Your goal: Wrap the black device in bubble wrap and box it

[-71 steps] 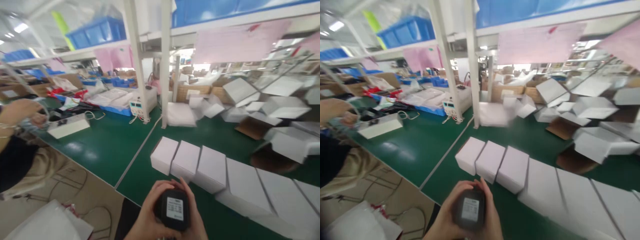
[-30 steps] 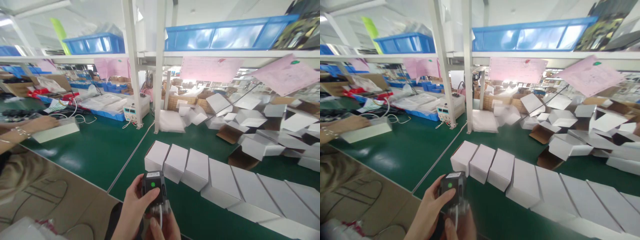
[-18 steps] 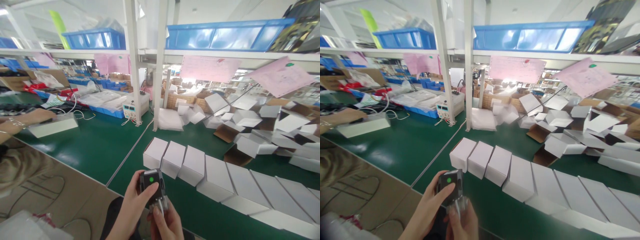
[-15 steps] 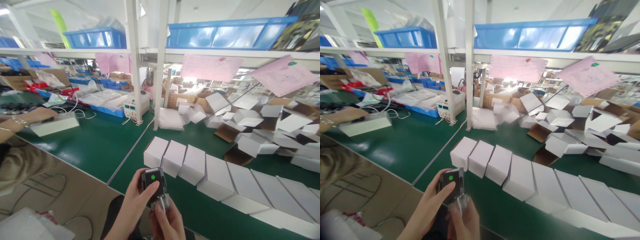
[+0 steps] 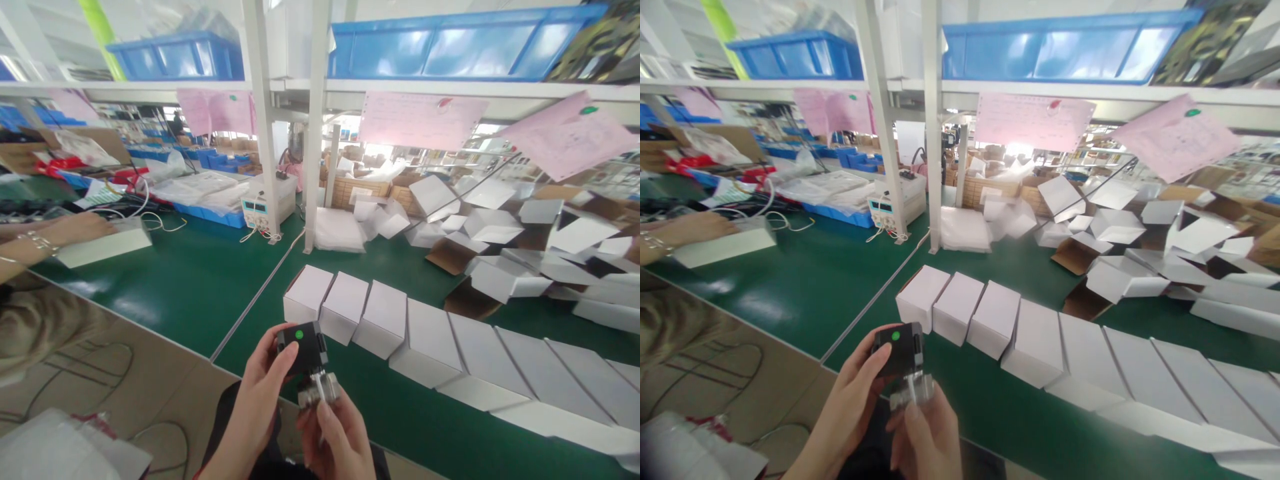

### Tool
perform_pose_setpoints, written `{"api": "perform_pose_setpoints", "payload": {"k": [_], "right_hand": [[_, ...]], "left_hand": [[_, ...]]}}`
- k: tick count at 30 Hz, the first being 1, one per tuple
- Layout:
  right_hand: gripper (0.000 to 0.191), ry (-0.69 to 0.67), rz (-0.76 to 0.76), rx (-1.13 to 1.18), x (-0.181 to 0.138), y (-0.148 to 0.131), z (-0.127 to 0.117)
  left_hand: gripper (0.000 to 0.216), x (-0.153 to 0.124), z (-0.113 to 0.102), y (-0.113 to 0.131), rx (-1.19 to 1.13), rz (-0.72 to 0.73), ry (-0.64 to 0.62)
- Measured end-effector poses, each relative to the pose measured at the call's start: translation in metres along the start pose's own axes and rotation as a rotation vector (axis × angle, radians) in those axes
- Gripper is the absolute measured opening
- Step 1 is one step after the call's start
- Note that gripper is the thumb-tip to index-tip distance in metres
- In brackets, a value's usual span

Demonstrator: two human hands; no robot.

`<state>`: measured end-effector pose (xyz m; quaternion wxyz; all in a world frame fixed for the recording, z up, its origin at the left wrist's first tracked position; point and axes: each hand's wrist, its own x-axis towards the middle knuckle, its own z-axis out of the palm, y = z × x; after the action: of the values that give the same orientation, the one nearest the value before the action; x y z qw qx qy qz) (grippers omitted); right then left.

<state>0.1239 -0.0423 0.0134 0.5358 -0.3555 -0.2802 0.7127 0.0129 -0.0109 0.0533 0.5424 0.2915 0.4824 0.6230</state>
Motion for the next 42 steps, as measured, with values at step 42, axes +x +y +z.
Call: {"api": "perform_pose_setpoints", "payload": {"k": [42], "right_hand": [[0.061, 0.013, 0.134, 0.071, -0.012, -0.014, 0.007]], "left_hand": [[0.071, 0.003, -0.041, 0.007, -0.006, 0.151, -0.369]]}}
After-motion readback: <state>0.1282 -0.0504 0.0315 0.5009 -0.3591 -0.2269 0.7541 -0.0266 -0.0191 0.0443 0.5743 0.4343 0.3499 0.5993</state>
